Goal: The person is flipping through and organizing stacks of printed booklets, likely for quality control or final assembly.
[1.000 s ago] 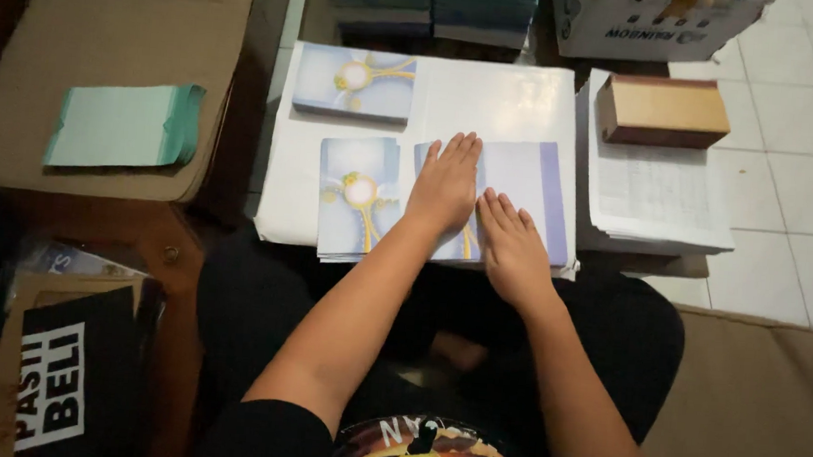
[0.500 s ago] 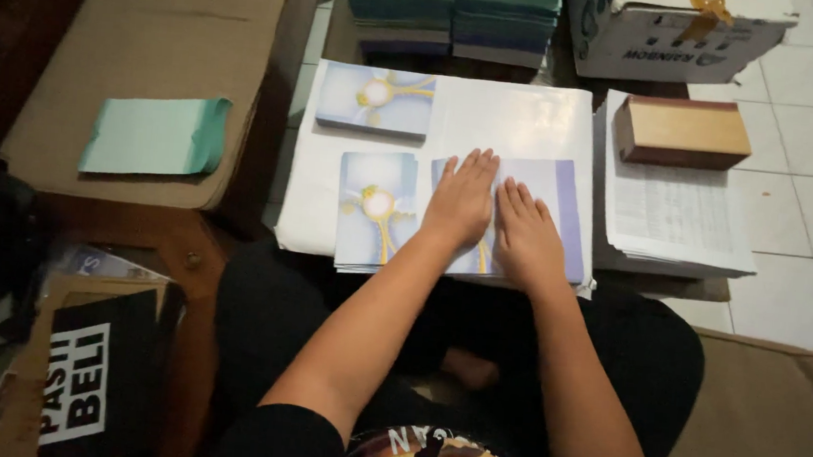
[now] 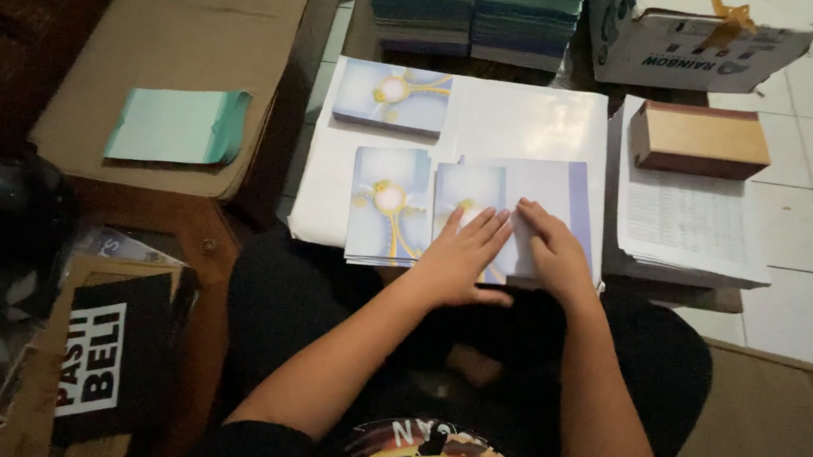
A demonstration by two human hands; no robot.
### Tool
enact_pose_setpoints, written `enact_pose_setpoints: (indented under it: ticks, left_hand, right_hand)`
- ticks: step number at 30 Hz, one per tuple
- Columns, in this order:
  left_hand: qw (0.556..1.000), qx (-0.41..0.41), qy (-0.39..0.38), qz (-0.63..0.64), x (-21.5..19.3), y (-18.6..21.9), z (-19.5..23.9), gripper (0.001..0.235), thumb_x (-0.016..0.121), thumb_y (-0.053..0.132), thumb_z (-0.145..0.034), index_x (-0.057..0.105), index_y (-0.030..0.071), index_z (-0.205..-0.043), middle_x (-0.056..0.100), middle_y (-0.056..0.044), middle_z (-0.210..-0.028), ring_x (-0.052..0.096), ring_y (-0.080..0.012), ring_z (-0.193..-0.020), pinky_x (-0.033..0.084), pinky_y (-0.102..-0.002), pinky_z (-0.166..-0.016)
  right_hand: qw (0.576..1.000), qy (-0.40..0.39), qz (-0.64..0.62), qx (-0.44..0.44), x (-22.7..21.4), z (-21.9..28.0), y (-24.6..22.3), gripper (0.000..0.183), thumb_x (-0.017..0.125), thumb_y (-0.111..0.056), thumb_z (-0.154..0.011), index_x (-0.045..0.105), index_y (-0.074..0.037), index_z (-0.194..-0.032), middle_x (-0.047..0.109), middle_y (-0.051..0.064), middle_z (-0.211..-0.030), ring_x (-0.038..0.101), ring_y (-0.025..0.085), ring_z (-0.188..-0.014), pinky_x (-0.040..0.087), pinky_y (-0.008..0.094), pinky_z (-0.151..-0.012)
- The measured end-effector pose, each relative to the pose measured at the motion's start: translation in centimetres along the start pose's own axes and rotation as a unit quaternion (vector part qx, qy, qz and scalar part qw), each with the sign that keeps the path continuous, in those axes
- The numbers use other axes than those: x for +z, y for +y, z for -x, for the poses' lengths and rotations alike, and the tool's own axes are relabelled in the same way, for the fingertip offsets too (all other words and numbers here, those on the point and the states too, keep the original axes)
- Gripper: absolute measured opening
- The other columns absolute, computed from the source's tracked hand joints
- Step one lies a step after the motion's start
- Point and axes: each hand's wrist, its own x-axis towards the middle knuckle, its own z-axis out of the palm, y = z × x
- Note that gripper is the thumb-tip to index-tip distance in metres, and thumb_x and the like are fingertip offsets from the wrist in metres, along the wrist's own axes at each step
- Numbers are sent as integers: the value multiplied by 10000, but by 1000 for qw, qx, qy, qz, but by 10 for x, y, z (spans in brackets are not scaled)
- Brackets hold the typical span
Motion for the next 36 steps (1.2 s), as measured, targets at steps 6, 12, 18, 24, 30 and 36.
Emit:
enact_pose_setpoints:
  ticks: [6, 12, 18, 24, 30, 36]
  left_hand:
    - [999, -16, 47, -15, 11, -6, 44, 790, 507, 12, -820, 343, 83, -1589, 454, -184, -1564, 425, -412, -1449, 300, -744, -1100]
    - [977, -58, 179, -101, -35, -37, 63, 686, 494, 80, -892, 407, 127, -1571, 441, -158, -1589, 381, -421, -1463, 289, -670, -1112]
    - [977, -93, 167, -89, -16, -84, 79, 761, 529, 96, -816, 444, 212, -1563, 456, -114, -1584, 398, -426, -1444, 285, -678, -1118]
    - [986, -148, 71, -42, -32, -62, 85, 759, 544, 702, -845, 593, 213, -1424, 546, -99, -1518, 426, -355, -1454, 130, -769, -1145]
    - [974, -50, 219, -17, -21, -30, 15, 473, 614, 309, -916, 642, 161, -1364, 604, -117, -1449, 531, -351, -1376, 317, -697, -1115]
    - [978, -83, 182, -51, 39, -5, -60, 533, 546, 264, -928, 565, 65, -1422, 544, -174, -1490, 471, -381, -1429, 339, -657, -1136]
  right_hand:
    - [998, 11, 54, -1, -2, 5, -25, 614, 484, 18, -874, 587, -130, -1460, 520, 108, -1559, 417, 263, -1486, 237, 401, -1268]
    - [994, 16, 112, -3, 2, 6, -28, 556, 564, -101, -927, 570, -138, -1482, 496, 94, -1582, 405, 240, -1495, 207, 394, -1279]
    - [993, 8, 120, -4, -3, 10, -43, 567, 579, -115, -933, 548, -126, -1499, 475, 99, -1598, 385, 252, -1505, 199, 401, -1278]
    - [992, 8, 122, 1, -3, 12, -47, 550, 569, -120, -956, 543, -115, -1506, 470, 109, -1600, 383, 251, -1506, 185, 400, -1276]
    - [992, 28, 120, -16, 1, 10, -40, 544, 586, -98, -930, 573, -106, -1475, 502, 113, -1574, 408, 255, -1492, 216, 406, -1272]
    - [992, 81, 84, -43, 4, 10, -27, 500, 606, -7, -870, 651, -76, -1364, 609, 153, -1455, 499, 298, -1419, 306, 406, -1246]
